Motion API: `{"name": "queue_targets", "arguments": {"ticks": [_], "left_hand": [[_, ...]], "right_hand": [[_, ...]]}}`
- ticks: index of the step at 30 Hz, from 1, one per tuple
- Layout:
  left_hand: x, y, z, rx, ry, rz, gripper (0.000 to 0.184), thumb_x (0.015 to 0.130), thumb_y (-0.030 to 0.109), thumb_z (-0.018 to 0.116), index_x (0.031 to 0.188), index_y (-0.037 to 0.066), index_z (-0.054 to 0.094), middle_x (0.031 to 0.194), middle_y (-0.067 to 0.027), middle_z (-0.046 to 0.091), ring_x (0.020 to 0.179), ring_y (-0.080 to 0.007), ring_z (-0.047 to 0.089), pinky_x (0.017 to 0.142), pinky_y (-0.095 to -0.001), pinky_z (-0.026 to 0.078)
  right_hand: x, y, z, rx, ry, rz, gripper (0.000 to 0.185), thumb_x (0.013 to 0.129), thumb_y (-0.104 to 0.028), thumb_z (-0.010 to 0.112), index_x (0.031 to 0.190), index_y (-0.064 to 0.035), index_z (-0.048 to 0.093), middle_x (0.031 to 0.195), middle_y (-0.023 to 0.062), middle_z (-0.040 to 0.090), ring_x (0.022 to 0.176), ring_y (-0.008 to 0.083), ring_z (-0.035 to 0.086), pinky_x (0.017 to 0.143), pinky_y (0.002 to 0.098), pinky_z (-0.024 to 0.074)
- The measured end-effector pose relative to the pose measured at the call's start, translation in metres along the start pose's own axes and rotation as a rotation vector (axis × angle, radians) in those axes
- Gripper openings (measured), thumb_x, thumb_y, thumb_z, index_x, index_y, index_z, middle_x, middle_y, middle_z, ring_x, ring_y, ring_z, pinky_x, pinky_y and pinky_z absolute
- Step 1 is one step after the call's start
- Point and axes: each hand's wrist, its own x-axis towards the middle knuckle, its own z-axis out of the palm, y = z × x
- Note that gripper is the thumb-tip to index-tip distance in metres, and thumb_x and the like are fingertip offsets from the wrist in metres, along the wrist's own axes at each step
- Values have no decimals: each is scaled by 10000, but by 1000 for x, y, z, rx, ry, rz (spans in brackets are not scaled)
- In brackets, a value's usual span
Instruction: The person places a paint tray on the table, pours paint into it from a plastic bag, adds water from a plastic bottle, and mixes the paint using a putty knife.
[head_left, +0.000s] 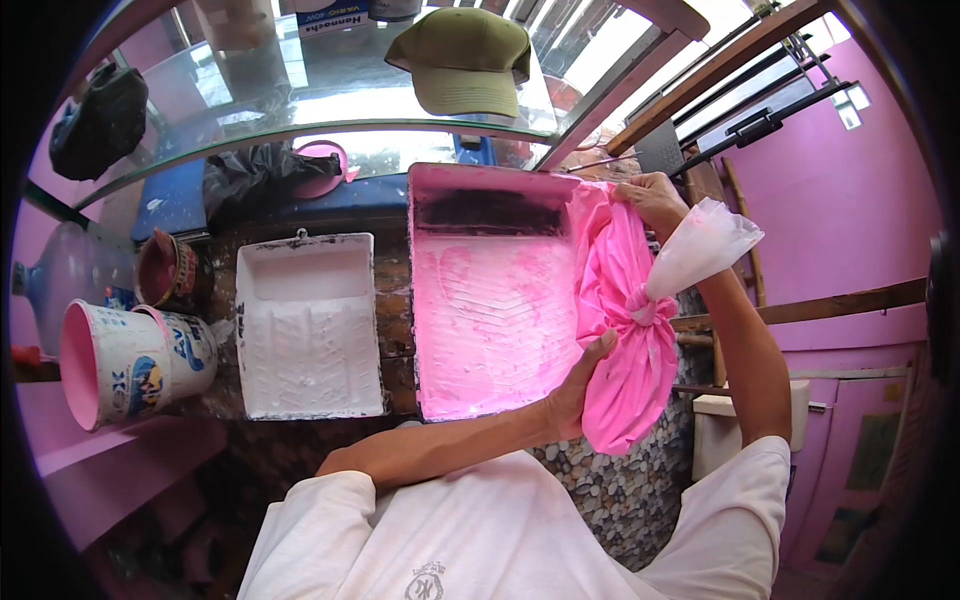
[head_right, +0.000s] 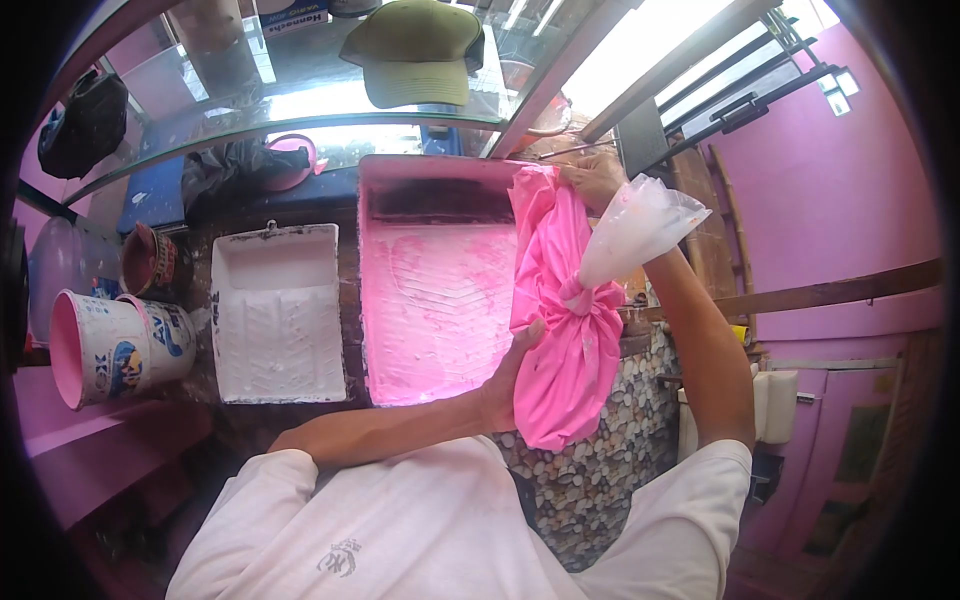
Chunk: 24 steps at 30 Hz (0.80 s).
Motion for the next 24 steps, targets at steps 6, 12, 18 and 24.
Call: {"name": "queue_targets", "arguments": {"ticks": [6, 12, 18, 24], "left_hand": [[4, 5, 6, -114, -59, -26, 444, 847, 388, 672, 1151, 92, 540, 1049, -53, 646, 928, -182, 648, 850, -318, 548], [14, 9, 12, -218, -47, -119, 278, 879, 304, 648, 1056, 102, 576, 941, -55, 671, 809, -164, 674, 744, -314, 584], [13, 13, 35, -127, 13, -168, 309, 814, 395, 708, 958, 134, 628, 799, -6, 679, 679, -159, 667, 662, -423, 588], [24, 14, 43, -88, -6, -135, 322, 830, 423, 681, 962, 137, 618, 809, -15, 678, 658, -159, 658, 642, -451, 586]], "right_hand": [[75, 87, -18, -449, 110, -413, 247, 830, -226, 655, 724, -3, 648, 632, 92, 608, 511, 182, 552, 489, 315, 432], [35, 22, 0, -285, 4, -32, 218, 811, -155, 669, 666, 7, 665, 582, -44, 540, 492, 35, 456, 421, 228, 350], [32, 21, 6, -303, -10, -185, 226, 816, -149, 668, 654, 8, 655, 573, -45, 528, 485, 32, 443, 414, 237, 348], [30, 1, 12, -430, -59, -197, 231, 825, -158, 671, 665, 9, 661, 573, -45, 524, 492, 34, 448, 431, 244, 370]]}}
